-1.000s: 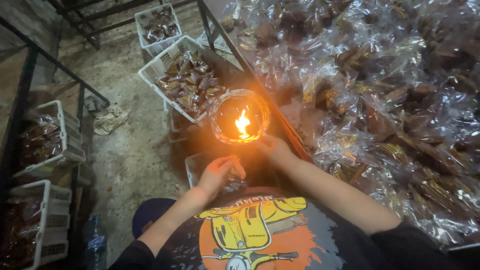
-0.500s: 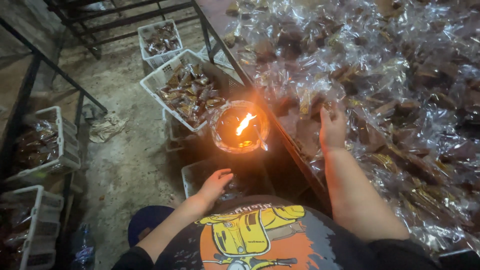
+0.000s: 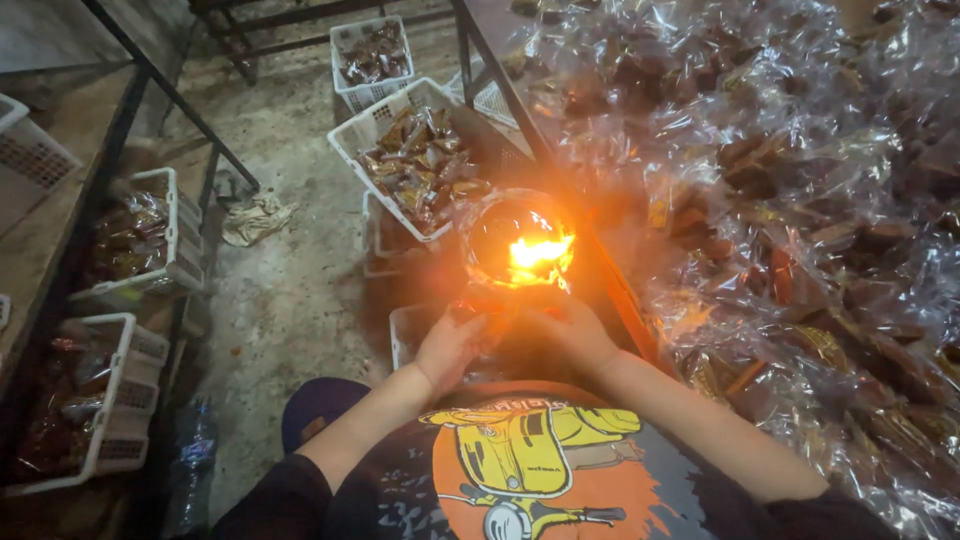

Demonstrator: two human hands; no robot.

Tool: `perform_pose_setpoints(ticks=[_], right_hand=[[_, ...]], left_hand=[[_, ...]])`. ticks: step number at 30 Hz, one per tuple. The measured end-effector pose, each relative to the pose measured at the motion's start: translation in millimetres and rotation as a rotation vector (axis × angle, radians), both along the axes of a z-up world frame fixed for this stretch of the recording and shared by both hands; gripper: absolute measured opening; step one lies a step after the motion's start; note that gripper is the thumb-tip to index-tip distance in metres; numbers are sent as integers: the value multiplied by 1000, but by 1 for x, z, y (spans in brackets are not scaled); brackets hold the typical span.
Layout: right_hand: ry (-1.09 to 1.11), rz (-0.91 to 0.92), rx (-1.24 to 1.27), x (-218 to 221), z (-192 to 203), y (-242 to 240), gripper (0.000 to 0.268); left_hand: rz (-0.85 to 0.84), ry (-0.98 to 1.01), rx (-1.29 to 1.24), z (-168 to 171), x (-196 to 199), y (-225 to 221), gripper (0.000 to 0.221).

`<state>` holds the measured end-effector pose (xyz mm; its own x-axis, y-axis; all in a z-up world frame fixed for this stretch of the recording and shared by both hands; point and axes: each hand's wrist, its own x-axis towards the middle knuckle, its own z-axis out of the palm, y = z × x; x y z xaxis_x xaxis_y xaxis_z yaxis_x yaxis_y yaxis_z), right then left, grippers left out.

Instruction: Sealing plastic bags containing bread or snacks by passing the folded edges through a small flame.

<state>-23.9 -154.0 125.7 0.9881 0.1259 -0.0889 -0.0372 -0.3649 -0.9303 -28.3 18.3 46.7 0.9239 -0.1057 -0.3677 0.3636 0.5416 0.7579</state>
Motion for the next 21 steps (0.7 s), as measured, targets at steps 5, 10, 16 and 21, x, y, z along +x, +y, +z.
perform_pose_setpoints(ticks=[5,10,16,21], right_hand=[[108,-30,-45,10,-14,-7,115],[25,-211,225,34,-83,-30,46],[21,158,-189,18,-52,-19,41],[179,-112,111,35,-71,-14,30]], left_hand=[[-141,-116,309,-24,-6,6,45],[-163,-155,548,-32,2,9,24],[-24,-49,765,-30,8,11,26],[-23,-74,956,-20,10,14,27]])
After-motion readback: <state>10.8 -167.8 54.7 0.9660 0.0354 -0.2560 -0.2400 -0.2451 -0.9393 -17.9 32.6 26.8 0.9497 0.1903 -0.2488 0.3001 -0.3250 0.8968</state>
